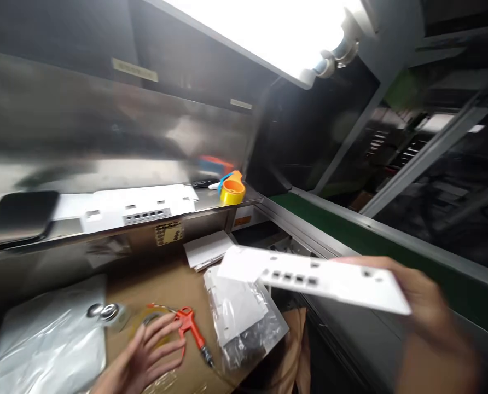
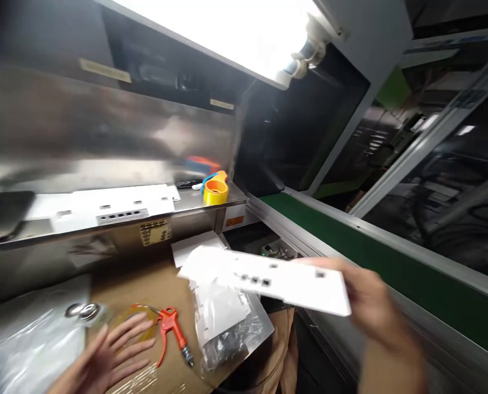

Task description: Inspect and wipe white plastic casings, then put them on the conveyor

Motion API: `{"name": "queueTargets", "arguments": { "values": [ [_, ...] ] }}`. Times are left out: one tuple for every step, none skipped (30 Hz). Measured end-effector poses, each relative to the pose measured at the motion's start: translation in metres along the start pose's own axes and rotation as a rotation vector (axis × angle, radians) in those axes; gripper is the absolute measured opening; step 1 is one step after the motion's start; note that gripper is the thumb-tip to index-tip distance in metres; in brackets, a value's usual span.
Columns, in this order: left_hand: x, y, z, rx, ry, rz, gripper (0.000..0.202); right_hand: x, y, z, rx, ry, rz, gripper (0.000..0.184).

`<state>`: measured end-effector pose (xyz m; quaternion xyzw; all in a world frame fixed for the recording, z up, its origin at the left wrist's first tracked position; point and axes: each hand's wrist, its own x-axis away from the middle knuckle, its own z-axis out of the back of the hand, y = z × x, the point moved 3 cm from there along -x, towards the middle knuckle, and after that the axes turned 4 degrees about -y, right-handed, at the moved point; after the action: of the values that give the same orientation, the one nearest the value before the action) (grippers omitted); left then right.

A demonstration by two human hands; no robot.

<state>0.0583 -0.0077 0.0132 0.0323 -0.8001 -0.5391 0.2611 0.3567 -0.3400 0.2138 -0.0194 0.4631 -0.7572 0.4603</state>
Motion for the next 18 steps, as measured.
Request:
{"name": "queueTargets", "arguments": {
  "values": [
    [0.004,0.006,0.001,0.326,-0.059,0.067,0.093,-0.012,-0.011,-0.051,-0.164,-0.171,0.031,0.042],
    [0.011,0.014,0.003,0.577,-0.064,0.109,0.093,-0.024,-0.022,-0.100,-0.273,-0.315,0.067,0.035],
    [0.021,0.024,0.008,0.749,-0.042,0.119,0.092,-0.035,-0.032,-0.146,-0.353,-0.431,0.121,0.028],
    [0.033,0.034,0.014,0.851,-0.007,0.123,0.095,-0.044,-0.042,-0.187,-0.416,-0.507,0.188,0.027],
    [0.047,0.044,0.022,0.881,0.030,0.116,0.096,-0.051,-0.050,-0.222,-0.488,-0.540,0.234,0.027],
    [0.063,0.053,0.032,0.875,0.087,0.106,0.096,-0.055,-0.059,-0.254,-0.554,-0.570,0.272,0.029],
    [0.079,0.061,0.044,0.863,0.157,0.101,0.095,-0.057,-0.067,-0.280,-0.605,-0.585,0.298,0.031],
    [0.095,0.066,0.057,0.865,0.235,0.100,0.093,-0.057,-0.075,-0.303,-0.644,-0.590,0.315,0.033],
    [0.111,0.068,0.071,0.889,0.326,0.098,0.091,-0.055,-0.082,-0.322,-0.666,-0.589,0.331,0.034],
    [0.126,0.067,0.086,0.931,0.409,0.082,0.090,-0.052,-0.090,-0.338,-0.676,-0.577,0.348,0.035],
    [0.139,0.064,0.101,0.984,0.455,0.045,0.088,-0.048,-0.097,-0.352,-0.679,-0.561,0.366,0.036],
    [0.149,0.060,0.115,1.024,0.431,-0.016,0.086,-0.044,-0.104,-0.364,-0.684,-0.538,0.389,0.037],
    [0.158,0.056,0.129,1.040,0.324,-0.099,0.082,-0.041,-0.110,-0.374,-0.690,-0.517,0.416,0.039],
    [0.165,0.052,0.140,1.031,0.162,-0.191,0.079,-0.037,-0.116,-0.383,-0.695,-0.502,0.439,0.041],
    [0.171,0.049,0.148,1.000,-0.045,-0.277,0.077,-0.034,-0.120,-0.392,-0.698,-0.491,0.456,0.042],
    [0.178,0.045,0.154,0.979,-0.242,-0.333,0.080,-0.031,-0.124,-0.399,-0.697,-0.485,0.465,0.044],
    [0.183,0.042,0.157,0.972,-0.396,-0.366,0.084,-0.029,-0.126,-0.406,-0.696,-0.480,0.465,0.045],
    [0.188,0.040,0.160,0.979,-0.502,-0.382,0.090,-0.026,-0.127,-0.411,-0.694,-0.476,0.459,0.045]
  ]
}}
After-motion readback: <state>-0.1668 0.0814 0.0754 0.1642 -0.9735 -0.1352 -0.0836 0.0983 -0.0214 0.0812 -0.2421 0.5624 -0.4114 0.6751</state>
